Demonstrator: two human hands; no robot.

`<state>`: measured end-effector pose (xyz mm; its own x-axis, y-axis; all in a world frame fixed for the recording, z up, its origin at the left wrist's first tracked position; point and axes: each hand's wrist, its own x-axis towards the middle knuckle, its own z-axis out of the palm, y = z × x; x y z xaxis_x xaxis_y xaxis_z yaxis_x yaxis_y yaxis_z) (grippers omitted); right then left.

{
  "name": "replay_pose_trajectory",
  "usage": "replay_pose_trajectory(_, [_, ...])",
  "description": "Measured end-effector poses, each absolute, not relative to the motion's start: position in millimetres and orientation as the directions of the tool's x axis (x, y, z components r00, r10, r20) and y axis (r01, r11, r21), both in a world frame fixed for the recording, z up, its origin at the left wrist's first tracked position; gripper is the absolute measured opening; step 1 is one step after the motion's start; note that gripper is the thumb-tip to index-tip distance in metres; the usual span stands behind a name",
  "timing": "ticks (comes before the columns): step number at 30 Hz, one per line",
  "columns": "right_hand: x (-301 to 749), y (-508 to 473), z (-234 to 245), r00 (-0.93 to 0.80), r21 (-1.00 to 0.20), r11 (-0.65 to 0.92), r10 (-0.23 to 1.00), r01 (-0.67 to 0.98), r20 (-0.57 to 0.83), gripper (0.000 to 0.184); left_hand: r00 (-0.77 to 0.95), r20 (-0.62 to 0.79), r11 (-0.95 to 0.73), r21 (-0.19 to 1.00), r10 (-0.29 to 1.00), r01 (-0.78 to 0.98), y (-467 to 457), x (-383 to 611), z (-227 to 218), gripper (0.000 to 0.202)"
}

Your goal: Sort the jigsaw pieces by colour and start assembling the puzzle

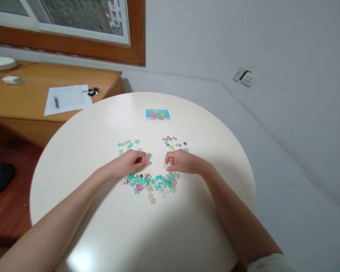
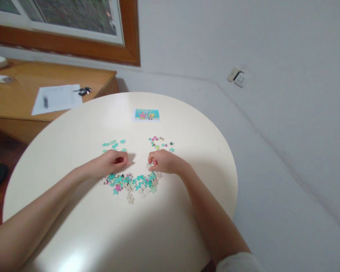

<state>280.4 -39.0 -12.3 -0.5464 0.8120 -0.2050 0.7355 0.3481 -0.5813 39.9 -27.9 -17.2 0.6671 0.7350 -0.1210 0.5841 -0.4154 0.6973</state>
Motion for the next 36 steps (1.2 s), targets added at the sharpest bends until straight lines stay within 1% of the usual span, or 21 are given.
replay_pose_trajectory(4, [282,-38,-13,-0.546,-0.633,0.302,0.806,0.713,-0.230,0.009,0.670,-0.119,-0.417,0.699,0.733,0.581,-28,40,-18,0.027])
replay_pose_trajectory(7, [283,-37,-15,-0.554,-0.629,0.328,0.808,0.705,-0.201,0.001,0.665,-0.123,-0.412,0.698,0.736,0.585,-29,40,-17,0.028])
replay_pose_trajectory(11, [283,-36,-15,-0.556,-0.599,0.367,0.816,0.712,-0.160,0.010,0.667,-0.118,-0.416,0.699,0.736,0.582,-29,40,-16,0.027])
replay_pose_trajectory(15, [282,-34,-15,-0.550,-0.612,0.365,0.824,0.701,-0.138,0.017,0.671,-0.114,-0.423,0.696,0.733,0.580,-28,40,-18,0.028])
replay_pose_trajectory(18, [281,-33,-18,-0.534,-0.649,0.333,0.835,0.684,-0.134,0.019,0.668,-0.105,-0.420,0.703,0.737,0.574,-28,40,-18,0.027])
replay_pose_trajectory(21, [280,-31,-24,-0.508,-0.723,0.264,0.850,0.639,-0.138,0.018,0.661,-0.074,-0.432,0.701,0.746,0.567,-30,43,-16,0.026])
replay_pose_trajectory(24, [277,-30,-31,-0.491,-0.818,0.209,0.865,0.535,-0.100,0.023,0.652,-0.043,-0.442,0.702,0.757,0.559,-32,47,-17,0.028])
replay_pose_trajectory(26, [273,-32,-33,-0.495,-0.860,0.199,0.866,0.469,-0.069,0.026,0.660,-0.034,-0.434,0.727,0.750,0.531,-34,50,-19,0.031])
replay_pose_trajectory(30, [263,-38,-31,-0.532,-0.885,0.218,0.846,0.411,-0.039,0.029,0.669,-0.003,-0.418,0.778,0.743,0.469,-35,54,-24,0.030])
replay_pose_trajectory(36, [257,-41,-26,-0.534,-0.877,0.228,0.844,0.424,-0.039,0.031,0.641,0.027,-0.435,0.756,0.767,0.489,-35,56,-30,0.027])
